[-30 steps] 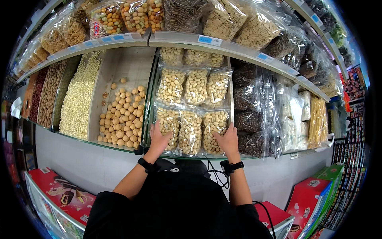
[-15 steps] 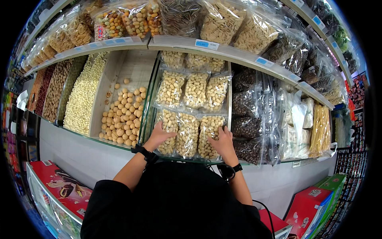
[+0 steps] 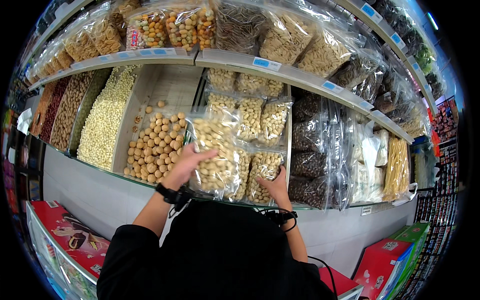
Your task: The person picks up bags of dried goods from a display case and places them onto shelves, and later moves bags of cashews from one shelf to another.
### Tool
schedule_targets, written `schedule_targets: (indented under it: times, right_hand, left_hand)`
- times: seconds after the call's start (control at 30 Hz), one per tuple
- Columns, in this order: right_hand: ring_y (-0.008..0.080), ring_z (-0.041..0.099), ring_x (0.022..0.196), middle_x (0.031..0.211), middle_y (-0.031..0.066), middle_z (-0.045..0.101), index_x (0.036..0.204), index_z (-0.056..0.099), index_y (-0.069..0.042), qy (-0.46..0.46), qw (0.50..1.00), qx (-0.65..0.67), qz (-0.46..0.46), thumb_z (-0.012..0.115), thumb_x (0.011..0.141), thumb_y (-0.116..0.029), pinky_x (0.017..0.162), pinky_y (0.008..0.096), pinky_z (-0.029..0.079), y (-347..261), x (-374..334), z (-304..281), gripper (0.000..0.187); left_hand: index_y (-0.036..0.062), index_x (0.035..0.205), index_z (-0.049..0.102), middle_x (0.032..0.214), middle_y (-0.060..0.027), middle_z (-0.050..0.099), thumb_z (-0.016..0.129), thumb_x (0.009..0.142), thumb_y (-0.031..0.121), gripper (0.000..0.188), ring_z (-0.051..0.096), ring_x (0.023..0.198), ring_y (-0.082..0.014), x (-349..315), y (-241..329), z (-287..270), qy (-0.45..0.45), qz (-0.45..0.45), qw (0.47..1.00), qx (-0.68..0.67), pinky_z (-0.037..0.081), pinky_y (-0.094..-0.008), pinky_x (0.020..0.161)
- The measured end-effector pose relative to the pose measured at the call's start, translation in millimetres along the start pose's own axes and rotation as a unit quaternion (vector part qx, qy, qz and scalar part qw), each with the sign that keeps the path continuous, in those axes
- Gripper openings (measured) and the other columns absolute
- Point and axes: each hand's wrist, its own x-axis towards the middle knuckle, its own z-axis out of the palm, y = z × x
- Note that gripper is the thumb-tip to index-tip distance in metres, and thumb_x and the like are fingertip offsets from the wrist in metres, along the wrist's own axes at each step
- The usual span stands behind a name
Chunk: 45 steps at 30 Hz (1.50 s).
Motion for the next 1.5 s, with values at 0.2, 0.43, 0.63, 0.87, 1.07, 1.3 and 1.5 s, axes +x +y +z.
schedule_targets:
  times: [0.2, 0.43, 0.63, 0.87, 1.07, 1.3, 1.5]
  right_hand:
    - [0.0217, 0.061, 0.095, 0.108, 0.0158, 0.061, 0.12, 0.045, 0.008, -0.041, 0.984, 0.16, 0.058, 0.086, 0.062, -0.019, 0.083, 0.0314, 0.05, 10, 3, 0, 0.076]
    - [0.0247, 0.063, 0.098, 0.108, 0.0204, 0.063, 0.123, 0.046, 0.008, 0.08, 0.996, -0.009, -0.047, 0.085, 0.06, -0.02, 0.084, 0.0341, 0.05, -14, -17, -26, 0.079]
    - [0.0152, 0.061, 0.09, 0.104, 0.0116, 0.064, 0.116, 0.052, 0.006, 0.09, 0.981, 0.139, -0.099, 0.078, 0.069, -0.003, 0.08, 0.0282, 0.05, -45, -26, -66, 0.054]
    - [0.0177, 0.061, 0.095, 0.111, 0.0121, 0.061, 0.12, 0.049, 0.005, -0.173, 0.893, 0.411, 0.052, 0.071, 0.081, -0.008, 0.084, 0.0296, 0.05, -66, -11, -29, 0.047]
    - [0.0214, 0.057, 0.105, 0.12, 0.0165, 0.054, 0.129, 0.04, 0.006, -0.229, 0.937, 0.257, 0.063, 0.072, 0.081, -0.028, 0.091, 0.0316, 0.047, -63, -1, 13, 0.067]
    - [0.0275, 0.043, 0.123, 0.137, 0.022, 0.036, 0.143, 0.014, 0.004, -0.311, 0.905, 0.276, 0.094, 0.071, 0.081, -0.038, 0.1, 0.0353, 0.039, -56, 4, 23, 0.095]
    - [0.0265, 0.044, 0.124, 0.14, 0.0179, 0.037, 0.145, 0.0, 0.001, -0.345, 0.835, 0.395, 0.166, 0.067, 0.086, -0.03, 0.099, 0.0357, 0.042, 3, 25, 15, 0.095]
  left_hand:
    - [-0.005, 0.116, 0.045, 0.111, -0.0151, 0.056, 0.079, 0.074, 0.027, 0.063, 0.056, 0.107, -0.0224, 50, -112, 20, -0.025, -0.099, 0.988, 0.116, 0.048, -0.0301, 0.088]
    - [-0.0086, 0.124, 0.032, 0.12, -0.0198, 0.047, 0.084, 0.068, 0.036, 0.088, 0.049, 0.114, -0.023, 56, -127, 33, 0.049, -0.033, 0.995, 0.085, 0.044, -0.0307, 0.092]
    - [-0.0042, 0.129, 0.032, 0.119, -0.0163, 0.054, 0.079, 0.075, 0.033, 0.08, 0.057, 0.105, -0.0211, 42, -97, 31, -0.093, -0.095, 0.991, -0.002, 0.051, -0.0329, 0.086]
    - [0.0014, 0.125, 0.043, 0.111, -0.0088, 0.06, 0.062, 0.088, 0.042, 0.058, 0.062, 0.092, -0.0149, 51, -121, 30, -0.05, -0.04, 0.996, 0.059, 0.053, -0.0268, 0.073]
    - [0.0025, 0.14, 0.031, 0.131, -0.0132, 0.047, 0.04, 0.096, 0.053, 0.067, 0.049, 0.117, -0.0184, 60, -135, 18, -0.064, -0.041, 0.99, -0.116, 0.045, -0.0318, 0.092]
    - [-0.0029, 0.145, -0.001, 0.143, -0.0219, 0.027, 0.063, 0.087, 0.044, 0.098, 0.037, 0.129, -0.0276, 41, -90, 26, -0.078, -0.072, 0.984, -0.141, 0.04, -0.0393, 0.101]
    - [-0.007, 0.144, -0.006, 0.149, -0.0305, 0.011, 0.074, 0.071, 0.055, 0.125, 0.014, 0.14, -0.0361, 37, -87, 40, -0.04, -0.02, 0.985, 0.165, 0.019, -0.0398, 0.113]
